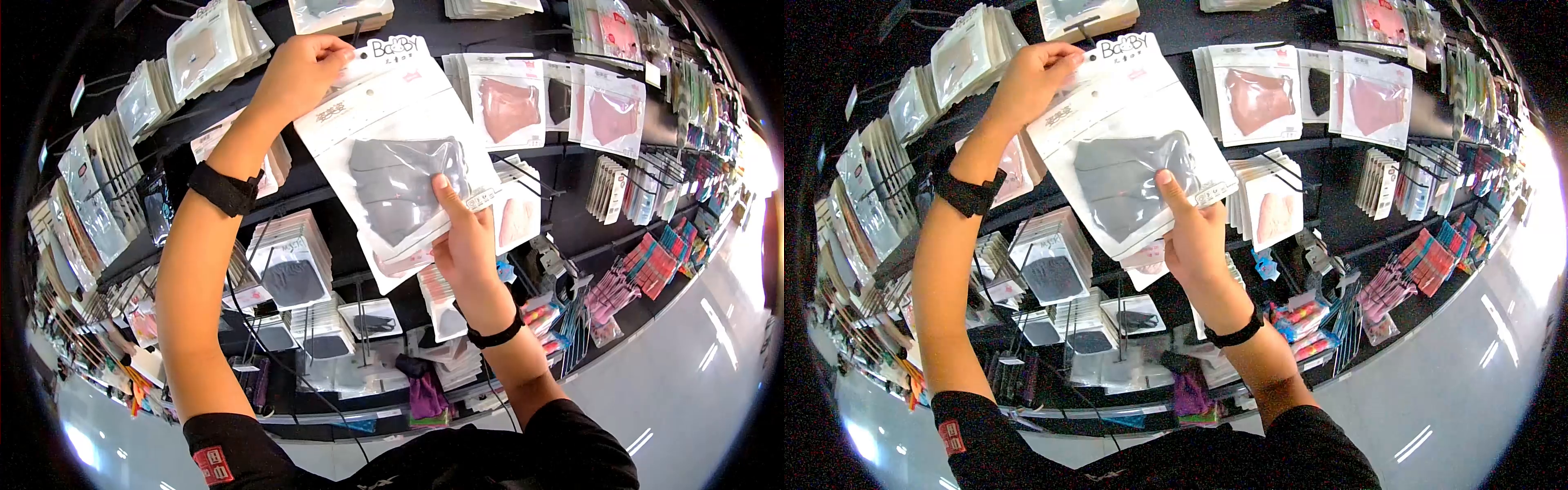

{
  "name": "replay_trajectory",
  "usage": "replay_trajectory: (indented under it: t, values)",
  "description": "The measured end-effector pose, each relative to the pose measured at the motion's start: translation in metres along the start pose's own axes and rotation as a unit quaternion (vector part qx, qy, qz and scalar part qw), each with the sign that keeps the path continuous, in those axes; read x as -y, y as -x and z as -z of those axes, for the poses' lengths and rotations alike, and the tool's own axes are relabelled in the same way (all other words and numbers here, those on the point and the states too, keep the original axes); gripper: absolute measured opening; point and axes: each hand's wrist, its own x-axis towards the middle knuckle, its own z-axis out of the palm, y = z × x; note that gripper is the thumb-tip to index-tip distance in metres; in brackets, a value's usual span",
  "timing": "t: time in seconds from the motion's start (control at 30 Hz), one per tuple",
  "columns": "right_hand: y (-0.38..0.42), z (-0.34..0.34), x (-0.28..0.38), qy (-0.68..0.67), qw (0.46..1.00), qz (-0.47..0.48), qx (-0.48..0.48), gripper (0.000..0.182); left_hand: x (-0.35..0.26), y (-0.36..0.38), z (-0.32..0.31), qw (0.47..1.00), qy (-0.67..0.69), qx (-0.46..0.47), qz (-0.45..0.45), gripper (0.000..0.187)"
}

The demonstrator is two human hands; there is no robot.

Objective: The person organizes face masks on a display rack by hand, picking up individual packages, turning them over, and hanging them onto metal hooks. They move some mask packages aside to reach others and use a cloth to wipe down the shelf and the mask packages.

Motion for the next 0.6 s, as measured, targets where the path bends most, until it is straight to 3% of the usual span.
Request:
replay_trajectory:
  t: [0.17, 0.27, 0.3, 0.4, 0.43, 0.5, 0.53, 0.57, 0.6]
  values:
    - [0.005, 0.009, 0.01, 0.008, 1.0, 0.016, 0.011, 0.039, 0.023, -0.011, -0.015, 0.987, -0.155, 0.002, -0.037, 0.021]
    - [0.002, 0.017, 0.01, 0.015, 0.999, 0.044, 0.01, 0.043, 0.049, -0.016, -0.027, 0.993, -0.112, 0.024, 0.024, 0.02]
    - [0.005, 0.021, 0.011, 0.012, 0.999, 0.042, 0.006, 0.045, 0.045, -0.015, -0.028, 0.984, -0.166, 0.028, 0.06, 0.023]
    - [0.017, 0.044, 0.022, 0.008, 1.0, 0.012, 0.012, 0.051, 0.063, -0.005, -0.03, 0.952, -0.265, -0.13, -0.083, 0.026]
    - [0.025, 0.053, 0.024, 0.019, 0.999, 0.025, -0.002, 0.05, 0.055, 0.001, -0.021, 0.968, -0.222, -0.102, -0.048, 0.037]
    - [0.044, 0.076, 0.032, 0.07, 0.997, 0.028, -0.019, 0.052, 0.018, 0.033, -0.003, 0.995, 0.049, -0.084, 0.02, 0.032]
    - [0.054, 0.092, 0.035, 0.091, 0.995, 0.023, -0.027, 0.053, -0.037, 0.068, 0.0, 0.977, 0.153, -0.128, 0.079, 0.03]
    - [0.066, 0.103, 0.038, 0.093, 0.995, 0.018, -0.029, 0.055, -0.08, 0.106, -0.003, 0.959, 0.178, -0.173, 0.138, 0.032]
    - [0.08, 0.115, 0.039, 0.091, 0.995, 0.01, -0.03, 0.057, -0.093, 0.147, -0.016, 0.955, 0.17, -0.21, 0.121, 0.032]
